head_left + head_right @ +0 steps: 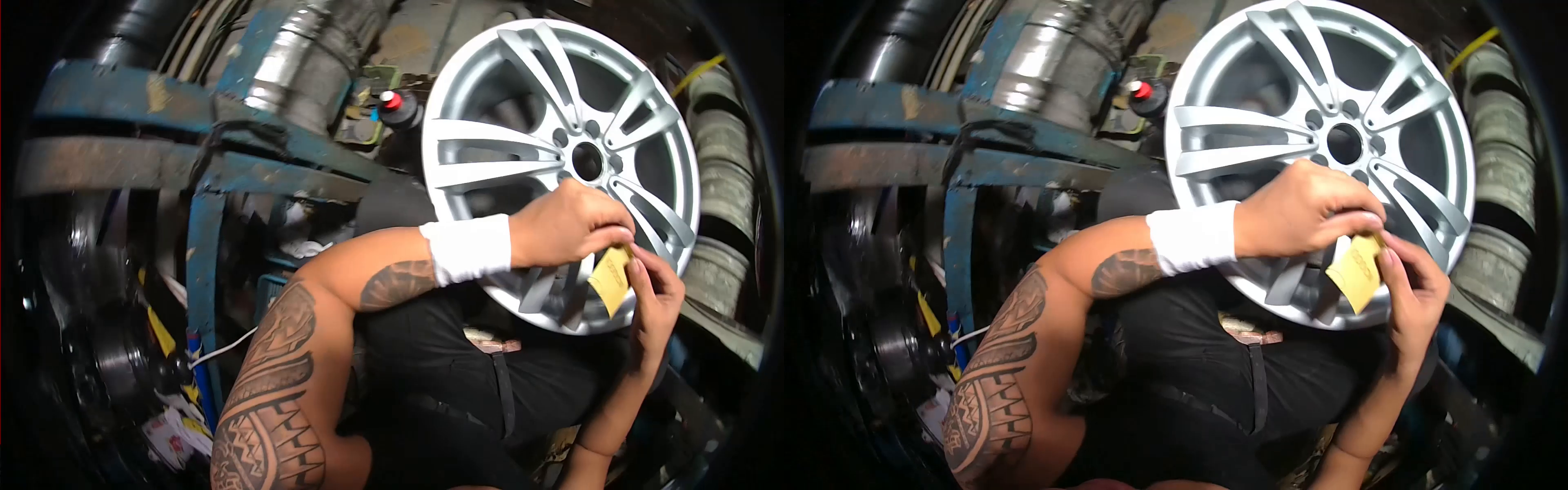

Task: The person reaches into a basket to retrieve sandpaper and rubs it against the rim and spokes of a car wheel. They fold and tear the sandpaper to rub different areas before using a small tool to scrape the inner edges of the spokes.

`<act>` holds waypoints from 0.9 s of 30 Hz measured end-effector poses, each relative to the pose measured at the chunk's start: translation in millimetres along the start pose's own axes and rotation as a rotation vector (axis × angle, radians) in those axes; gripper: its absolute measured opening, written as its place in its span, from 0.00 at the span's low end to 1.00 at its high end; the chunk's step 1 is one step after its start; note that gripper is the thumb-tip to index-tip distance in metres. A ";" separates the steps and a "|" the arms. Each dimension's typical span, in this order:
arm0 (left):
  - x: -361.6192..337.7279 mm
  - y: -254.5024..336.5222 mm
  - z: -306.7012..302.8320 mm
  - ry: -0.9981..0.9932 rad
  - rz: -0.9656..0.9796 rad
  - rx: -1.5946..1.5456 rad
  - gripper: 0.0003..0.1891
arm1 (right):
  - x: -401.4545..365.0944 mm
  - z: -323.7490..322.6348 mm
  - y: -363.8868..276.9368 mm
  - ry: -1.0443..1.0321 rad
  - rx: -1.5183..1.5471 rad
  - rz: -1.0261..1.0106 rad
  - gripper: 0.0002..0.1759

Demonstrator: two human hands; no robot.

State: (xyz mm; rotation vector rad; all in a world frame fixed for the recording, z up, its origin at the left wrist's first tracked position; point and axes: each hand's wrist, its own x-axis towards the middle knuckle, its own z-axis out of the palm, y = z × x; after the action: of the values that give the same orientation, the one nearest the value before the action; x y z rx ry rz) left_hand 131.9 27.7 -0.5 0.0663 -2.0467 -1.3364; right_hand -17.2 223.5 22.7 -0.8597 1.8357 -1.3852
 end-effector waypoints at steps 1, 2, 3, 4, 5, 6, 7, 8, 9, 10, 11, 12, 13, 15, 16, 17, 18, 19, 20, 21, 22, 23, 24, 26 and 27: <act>1.4 0.1 -2.1 -0.038 -0.049 -0.058 0.08 | 2.2 6.0 -4.9 0.016 0.004 -0.003 0.13; 1.9 2.4 -3.7 -0.095 -0.104 -0.096 0.09 | 1.5 9.6 -7.7 0.044 -0.004 0.002 0.12; 2.8 14.5 -5.6 -0.120 -0.257 -0.206 0.10 | 1.2 17.3 -9.1 0.089 0.020 -0.046 0.12; 5.0 24.7 -9.3 -0.156 -0.407 -0.313 0.11 | 3.7 25.8 -9.1 0.132 0.039 -0.101 0.11; 4.9 24.2 -8.4 -0.150 -0.491 -0.397 0.11 | 6.3 28.1 -8.3 0.156 -0.096 -0.232 0.11; 3.8 22.7 -6.9 -0.149 -0.582 -0.478 0.11 | 8.7 29.5 -8.3 0.166 -0.236 -0.356 0.11; 4.3 18.9 -5.5 -0.113 -0.554 -0.489 0.10 | 10.4 31.7 -10.2 0.186 -0.330 -0.472 0.11; 4.2 15.2 -4.8 -0.070 -0.535 -0.495 0.10 | 11.6 33.8 -11.2 0.192 -0.422 -0.584 0.11; 5.1 15.0 -8.7 -0.098 -0.561 -0.485 0.10 | 13.4 34.6 -11.3 0.175 -0.420 -0.590 0.10; 6.8 15.0 -12.4 -0.123 -0.590 -0.467 0.10 | 15.2 34.7 -10.9 0.153 -0.411 -0.596 0.09; 7.2 15.1 -13.0 -0.114 -0.585 -0.489 0.09 | 18.0 33.5 -10.7 0.118 -0.323 -0.564 0.09; 6.9 15.9 -13.4 -0.100 -0.582 -0.504 0.09 | 16.9 34.0 -6.9 0.086 -0.125 -0.426 0.09; 6.8 16.0 -13.2 -0.088 -0.571 -0.480 0.07 | 15.3 37.4 -7.8 0.108 0.009 -0.309 0.09; 5.4 12.6 -11.6 -0.081 -0.540 -0.432 0.08 | 15.3 42.6 -5.9 0.143 0.128 -0.225 0.09; 6.5 13.3 -13.0 -0.111 -0.546 -0.380 0.09 | 15.5 42.8 -3.4 0.157 0.100 -0.248 0.09; 7.5 15.2 -12.3 -0.124 -0.539 -0.354 0.09 | 15.9 43.3 -0.8 0.170 0.073 -0.270 0.09; 8.6 17.7 -11.4 -0.135 -0.530 -0.325 0.10 | 16.9 43.9 0.2 0.180 0.047 -0.295 0.09; 8.9 19.6 -10.9 -0.142 -0.522 -0.293 0.10 | 18.1 43.6 -1.2 0.208 -0.038 -0.348 0.09; 7.8 18.3 -9.5 -0.135 -0.474 -0.305 0.11 | 18.2 43.4 -1.3 0.214 -0.074 -0.368 0.08; 7.8 17.5 -9.3 -0.128 -0.482 -0.313 0.10 | 18.0 42.9 -1.4 0.221 -0.109 -0.390 0.08; 7.8 16.4 -9.7 -0.121 -0.490 -0.322 0.10 | 18.0 42.4 -1.6 0.229 -0.145 -0.411 0.08; 7.0 14.2 -10.6 -0.113 -0.494 -0.310 0.10 | 18.2 41.9 -3.4 0.216 -0.161 -0.427 0.08; 6.4 11.4 -11.0 -0.107 -0.498 -0.300 0.09 | 18.3 42.1 -4.0 0.209 -0.160 -0.436 0.08; 5.7 10.6 -10.5 -0.098 -0.490 -0.286 0.08 | 17.0 40.9 -3.7 0.202 -0.161 -0.447 0.08; 5.5 12.2 -10.2 -0.095 -0.476 -0.281 0.07 | 16.8 40.1 -3.3 0.201 -0.167 -0.462 0.08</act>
State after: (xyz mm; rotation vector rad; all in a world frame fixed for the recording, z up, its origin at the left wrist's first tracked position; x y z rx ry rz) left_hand 137.2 23.2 14.8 0.3910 -1.9698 -1.9395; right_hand 6.8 187.8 15.5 -1.3369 2.0067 -1.6615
